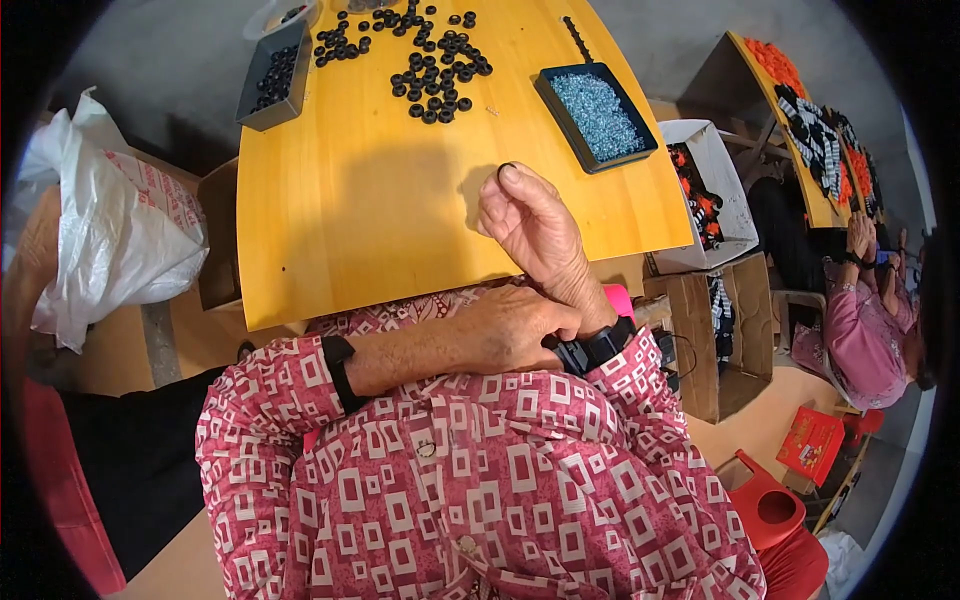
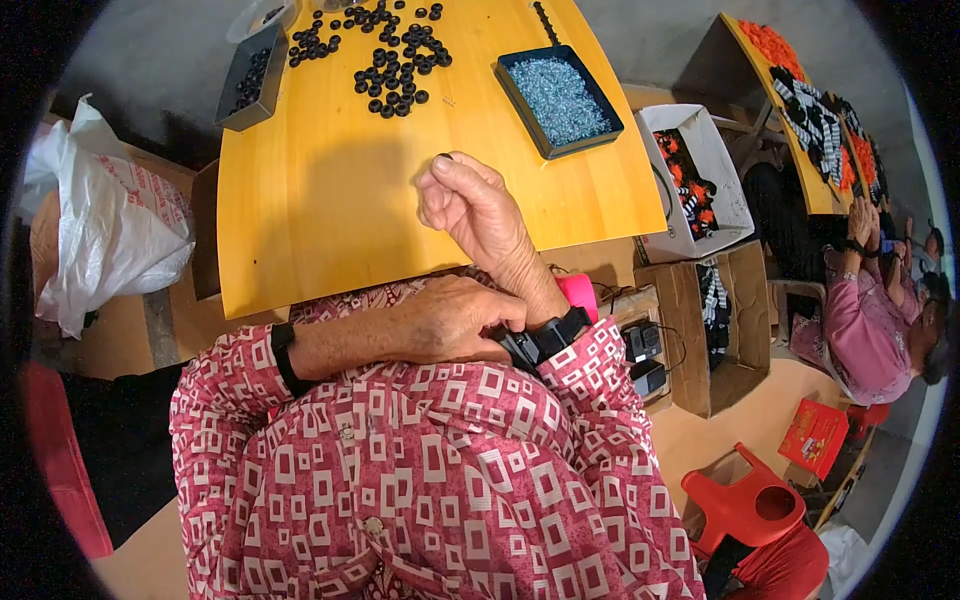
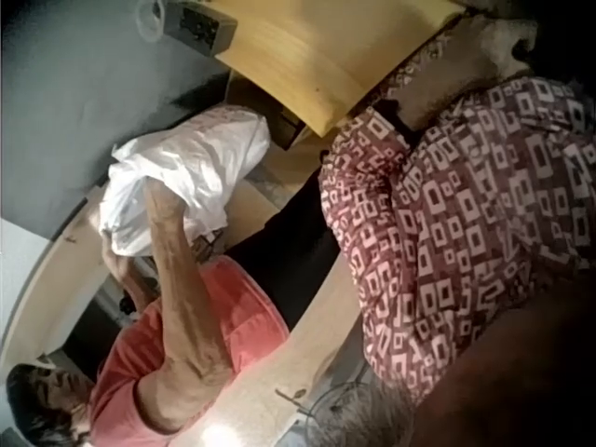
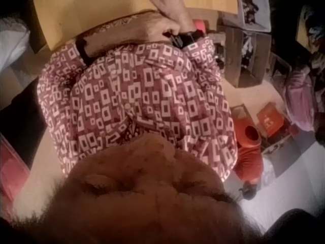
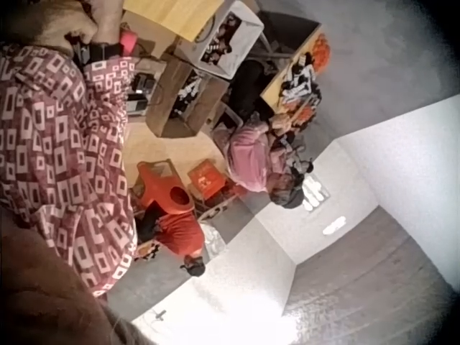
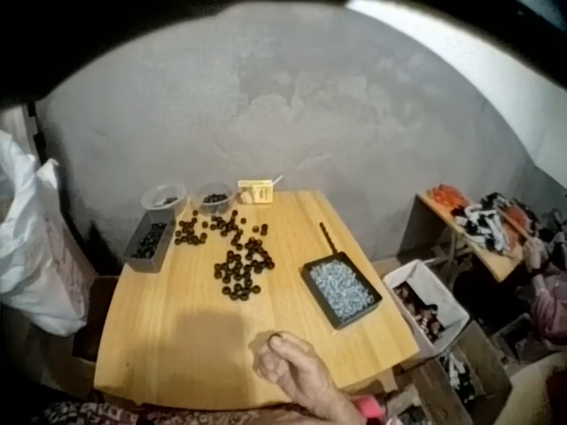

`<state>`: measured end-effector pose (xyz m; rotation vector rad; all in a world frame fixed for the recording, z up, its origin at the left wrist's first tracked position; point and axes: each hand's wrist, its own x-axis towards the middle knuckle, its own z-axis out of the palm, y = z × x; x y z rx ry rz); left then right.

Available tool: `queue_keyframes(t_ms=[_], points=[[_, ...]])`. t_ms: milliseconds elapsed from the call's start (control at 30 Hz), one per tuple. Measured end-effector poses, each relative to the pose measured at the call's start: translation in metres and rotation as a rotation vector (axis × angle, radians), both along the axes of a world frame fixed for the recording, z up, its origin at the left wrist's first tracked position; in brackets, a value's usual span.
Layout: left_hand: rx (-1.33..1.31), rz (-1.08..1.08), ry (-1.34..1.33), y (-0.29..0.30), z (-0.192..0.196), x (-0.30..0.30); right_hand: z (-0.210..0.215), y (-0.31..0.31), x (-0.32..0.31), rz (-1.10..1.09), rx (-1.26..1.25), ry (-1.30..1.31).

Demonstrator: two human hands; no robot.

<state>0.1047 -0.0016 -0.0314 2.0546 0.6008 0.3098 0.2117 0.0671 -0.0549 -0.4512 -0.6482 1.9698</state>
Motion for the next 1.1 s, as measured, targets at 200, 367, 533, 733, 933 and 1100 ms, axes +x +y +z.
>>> queue_keyframes(t_ms=[200,367,533,733,933,1100], points=[[-0.138,0.045,-0.051,0.001,0.001,0.006,0.006,0.000,0.005,0.002,0.043,0.013],[-0.261,0.124,-0.097,0.009,0.016,0.003,0.043,0.008,0.041,-0.147,0.169,-0.260],[-0.530,0.364,-0.037,0.018,0.037,-0.025,0.083,-0.002,0.128,-0.279,0.514,-0.529],[-0.479,0.502,0.072,0.027,0.041,-0.050,0.072,-0.036,0.192,-0.454,0.604,-0.633],[-0.540,0.538,-0.005,0.035,0.041,-0.047,0.033,-0.068,0.226,-0.605,0.368,-0.535],[-0.561,0.544,0.001,0.043,0.046,-0.028,0.022,-0.086,0.255,-0.719,0.309,-0.569]])
